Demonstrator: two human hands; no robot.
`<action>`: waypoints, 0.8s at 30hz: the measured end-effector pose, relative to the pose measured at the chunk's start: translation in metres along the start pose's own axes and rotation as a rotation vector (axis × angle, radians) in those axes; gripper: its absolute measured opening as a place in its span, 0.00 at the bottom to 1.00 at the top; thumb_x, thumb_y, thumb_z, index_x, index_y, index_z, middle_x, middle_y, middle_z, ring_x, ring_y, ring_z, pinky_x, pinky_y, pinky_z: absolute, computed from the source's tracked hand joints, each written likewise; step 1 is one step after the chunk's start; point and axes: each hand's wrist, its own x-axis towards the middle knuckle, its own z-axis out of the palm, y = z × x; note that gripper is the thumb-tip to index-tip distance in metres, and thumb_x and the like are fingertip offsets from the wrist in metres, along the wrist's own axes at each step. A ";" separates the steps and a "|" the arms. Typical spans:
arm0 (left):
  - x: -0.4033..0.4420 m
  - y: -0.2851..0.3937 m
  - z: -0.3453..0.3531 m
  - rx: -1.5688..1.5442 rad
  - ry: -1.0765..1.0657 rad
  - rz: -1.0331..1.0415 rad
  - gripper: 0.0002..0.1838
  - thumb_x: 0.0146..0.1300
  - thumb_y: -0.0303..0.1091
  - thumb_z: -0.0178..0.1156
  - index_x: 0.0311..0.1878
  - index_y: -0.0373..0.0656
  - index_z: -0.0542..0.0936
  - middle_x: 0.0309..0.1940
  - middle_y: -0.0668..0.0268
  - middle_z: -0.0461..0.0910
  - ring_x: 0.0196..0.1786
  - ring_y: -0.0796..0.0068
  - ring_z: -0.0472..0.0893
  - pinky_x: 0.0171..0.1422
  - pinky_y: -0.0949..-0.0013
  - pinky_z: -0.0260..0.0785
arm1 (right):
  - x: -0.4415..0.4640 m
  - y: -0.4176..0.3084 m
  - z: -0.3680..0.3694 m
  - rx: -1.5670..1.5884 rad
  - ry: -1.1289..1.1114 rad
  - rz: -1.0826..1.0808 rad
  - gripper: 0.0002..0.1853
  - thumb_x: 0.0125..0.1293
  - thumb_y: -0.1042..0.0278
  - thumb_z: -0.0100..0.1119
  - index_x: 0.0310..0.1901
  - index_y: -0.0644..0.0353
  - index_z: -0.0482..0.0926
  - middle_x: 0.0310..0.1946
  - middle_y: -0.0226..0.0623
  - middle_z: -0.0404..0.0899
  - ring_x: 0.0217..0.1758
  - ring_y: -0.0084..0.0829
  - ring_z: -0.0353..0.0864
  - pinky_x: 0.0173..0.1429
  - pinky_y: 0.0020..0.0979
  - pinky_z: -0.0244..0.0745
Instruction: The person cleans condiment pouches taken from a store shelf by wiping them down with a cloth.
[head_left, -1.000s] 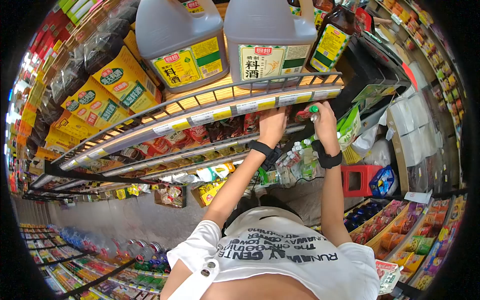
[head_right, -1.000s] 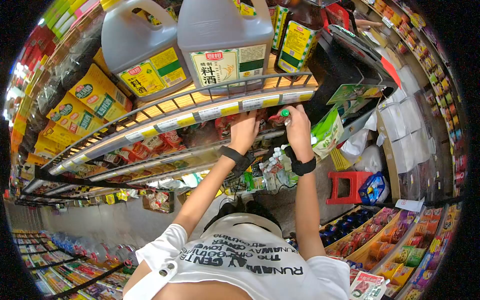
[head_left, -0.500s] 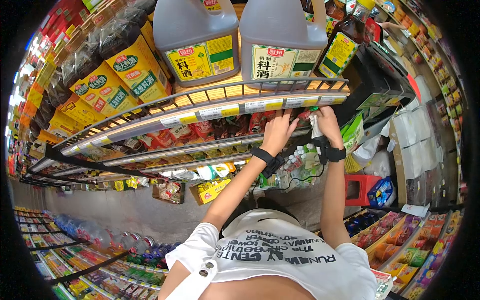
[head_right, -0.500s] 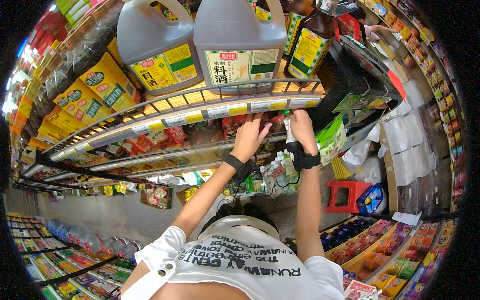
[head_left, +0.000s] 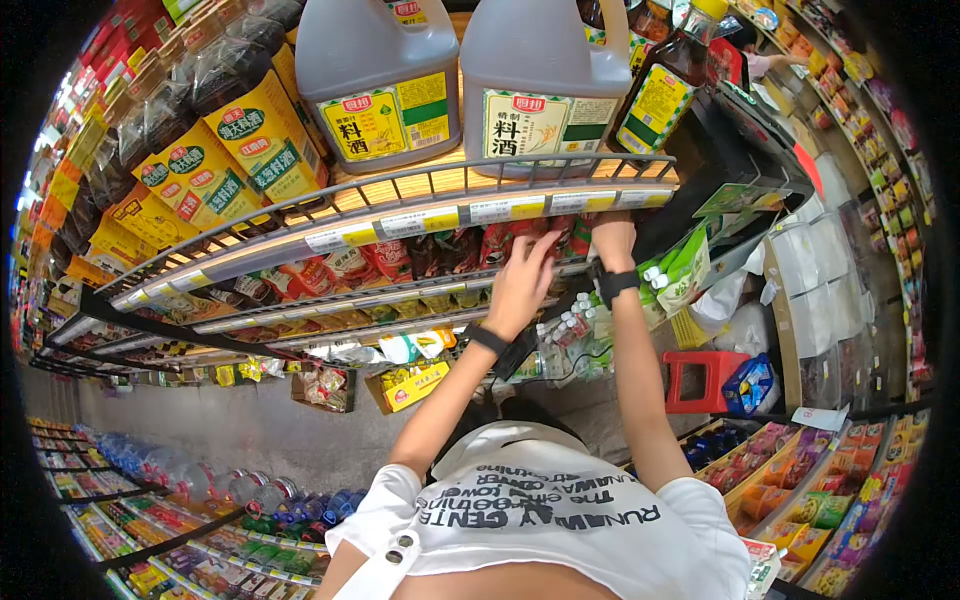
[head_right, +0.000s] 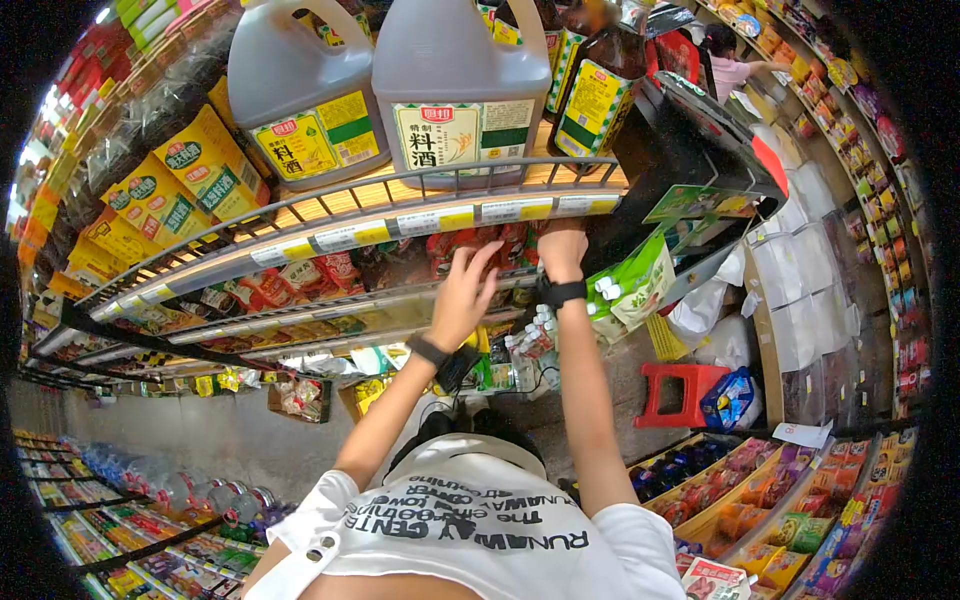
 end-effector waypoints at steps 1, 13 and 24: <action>-0.012 -0.002 -0.010 -0.014 -0.005 0.020 0.21 0.63 0.29 0.54 0.60 0.52 0.70 0.49 0.57 0.70 0.37 0.49 0.78 0.37 0.53 0.73 | -0.007 -0.014 -0.014 0.036 -0.065 0.039 0.14 0.59 0.66 0.54 0.44 0.62 0.74 0.38 0.58 0.77 0.42 0.59 0.76 0.45 0.52 0.73; -0.173 -0.066 -0.086 0.119 0.285 -0.417 0.13 0.61 0.21 0.55 0.49 0.42 0.78 0.35 0.63 0.76 0.30 0.74 0.76 0.30 0.73 0.69 | -0.029 -0.025 -0.018 0.098 -0.082 0.157 0.11 0.54 0.68 0.57 0.26 0.70 0.79 0.24 0.56 0.79 0.33 0.59 0.79 0.42 0.52 0.75; -0.114 0.015 -0.191 0.393 0.569 -0.180 0.10 0.58 0.17 0.55 0.41 0.38 0.80 0.38 0.60 0.79 0.43 0.66 0.78 0.49 0.68 0.69 | -0.061 -0.036 -0.070 0.164 -0.081 -0.125 0.13 0.64 0.68 0.54 0.39 0.71 0.80 0.33 0.57 0.80 0.40 0.49 0.82 0.43 0.38 0.77</action>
